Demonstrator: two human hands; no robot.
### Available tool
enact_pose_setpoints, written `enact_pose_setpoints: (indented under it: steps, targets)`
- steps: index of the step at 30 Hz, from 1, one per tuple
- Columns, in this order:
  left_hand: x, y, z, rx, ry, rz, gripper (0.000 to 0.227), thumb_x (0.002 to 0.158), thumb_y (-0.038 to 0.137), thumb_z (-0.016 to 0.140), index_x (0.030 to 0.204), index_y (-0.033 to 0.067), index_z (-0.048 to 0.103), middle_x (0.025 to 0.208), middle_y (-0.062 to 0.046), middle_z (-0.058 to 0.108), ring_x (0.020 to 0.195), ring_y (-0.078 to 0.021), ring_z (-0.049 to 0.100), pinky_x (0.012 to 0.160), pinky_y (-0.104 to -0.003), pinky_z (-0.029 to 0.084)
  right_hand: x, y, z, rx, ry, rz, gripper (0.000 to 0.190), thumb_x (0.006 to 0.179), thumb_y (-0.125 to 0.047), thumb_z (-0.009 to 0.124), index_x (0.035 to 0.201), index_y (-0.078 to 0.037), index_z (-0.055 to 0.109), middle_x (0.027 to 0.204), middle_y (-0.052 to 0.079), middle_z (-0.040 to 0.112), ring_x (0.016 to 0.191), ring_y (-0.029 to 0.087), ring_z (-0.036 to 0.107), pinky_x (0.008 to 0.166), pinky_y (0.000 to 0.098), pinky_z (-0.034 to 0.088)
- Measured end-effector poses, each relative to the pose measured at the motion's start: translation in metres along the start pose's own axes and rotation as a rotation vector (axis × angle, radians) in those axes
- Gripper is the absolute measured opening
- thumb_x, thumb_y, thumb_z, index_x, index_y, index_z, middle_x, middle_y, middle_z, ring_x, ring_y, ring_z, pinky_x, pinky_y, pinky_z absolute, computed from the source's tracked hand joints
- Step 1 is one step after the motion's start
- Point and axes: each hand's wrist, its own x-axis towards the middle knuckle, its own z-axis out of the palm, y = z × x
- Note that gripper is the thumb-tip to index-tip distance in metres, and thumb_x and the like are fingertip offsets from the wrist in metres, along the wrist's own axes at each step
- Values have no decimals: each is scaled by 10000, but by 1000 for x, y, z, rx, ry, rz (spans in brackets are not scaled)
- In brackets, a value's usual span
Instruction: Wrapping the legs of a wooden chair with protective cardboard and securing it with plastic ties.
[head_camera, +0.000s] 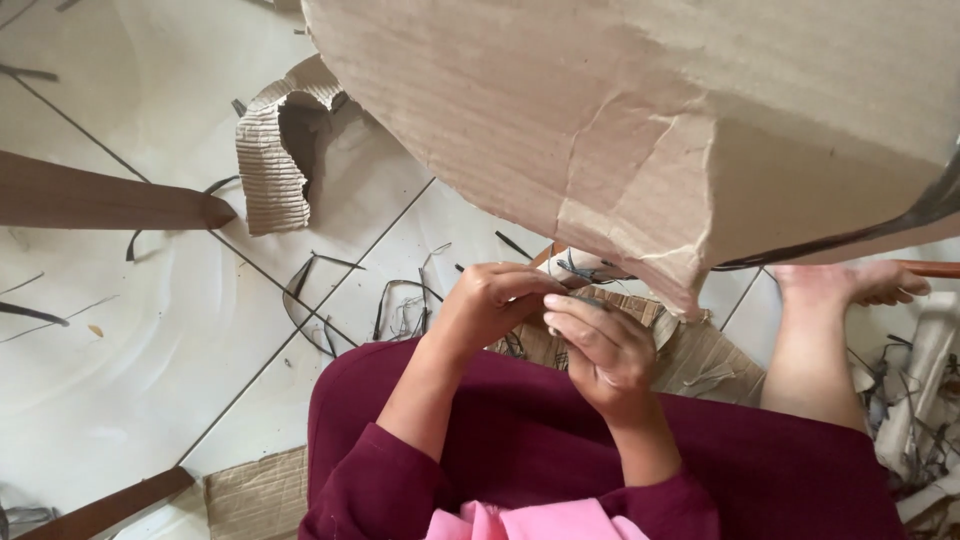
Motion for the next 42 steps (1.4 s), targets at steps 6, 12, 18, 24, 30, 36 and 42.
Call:
enact_pose_setpoints:
  steps: [6,12,18,24,30,36,42]
  targets:
    - [-2,-16,4,-30,4,37,96,886,6,755,959,69,765,888,-124,750,914,-355,751,923,-473,580,-6,8,18,-29,134,12,151,903,-66,776,1045,-14,785,1025,131,790,856,249,770,746,347,631]
    - [6,-1,-6,-19,-4,45,69,906,16,721,925,78,744,815,-98,725,858,-319,741,985,-501,540,-28,21,23,-159,147,39,166,867,-6,814,1028,-8,773,1023,124,771,880,258,760,772,365,646]
    - [-3,-7,0,-1,86,-2,47,917,78,742,954,107,749,781,-45,732,799,-242,745,1033,-482,517,-19,16,14,-261,103,3,141,880,37,790,992,-49,798,973,71,757,812,220,744,732,346,632]
    - [-8,-9,1,36,154,-48,71,950,127,727,1017,146,710,767,39,745,762,-169,753,1061,-459,500,-18,19,19,-285,81,-53,142,906,60,748,992,-44,789,925,72,702,783,248,713,686,373,606]
    - [-17,-31,11,182,175,8,369,746,104,818,1027,145,582,821,64,761,821,-161,752,1128,-474,445,-14,25,21,-421,64,-147,87,981,-21,699,1010,-67,767,823,68,573,653,255,588,583,398,483]
    - [-16,-5,14,396,351,92,303,773,145,795,925,170,534,752,102,759,716,-136,755,1130,-426,463,-29,41,28,-453,118,-205,132,963,-43,712,999,-104,823,797,45,595,597,209,557,554,370,461]
    - [-13,5,19,424,439,176,272,758,68,787,792,161,533,749,65,770,676,-170,755,1104,-473,488,-30,33,28,-470,113,-128,82,972,-59,717,943,-84,788,754,36,536,596,224,559,588,369,482]
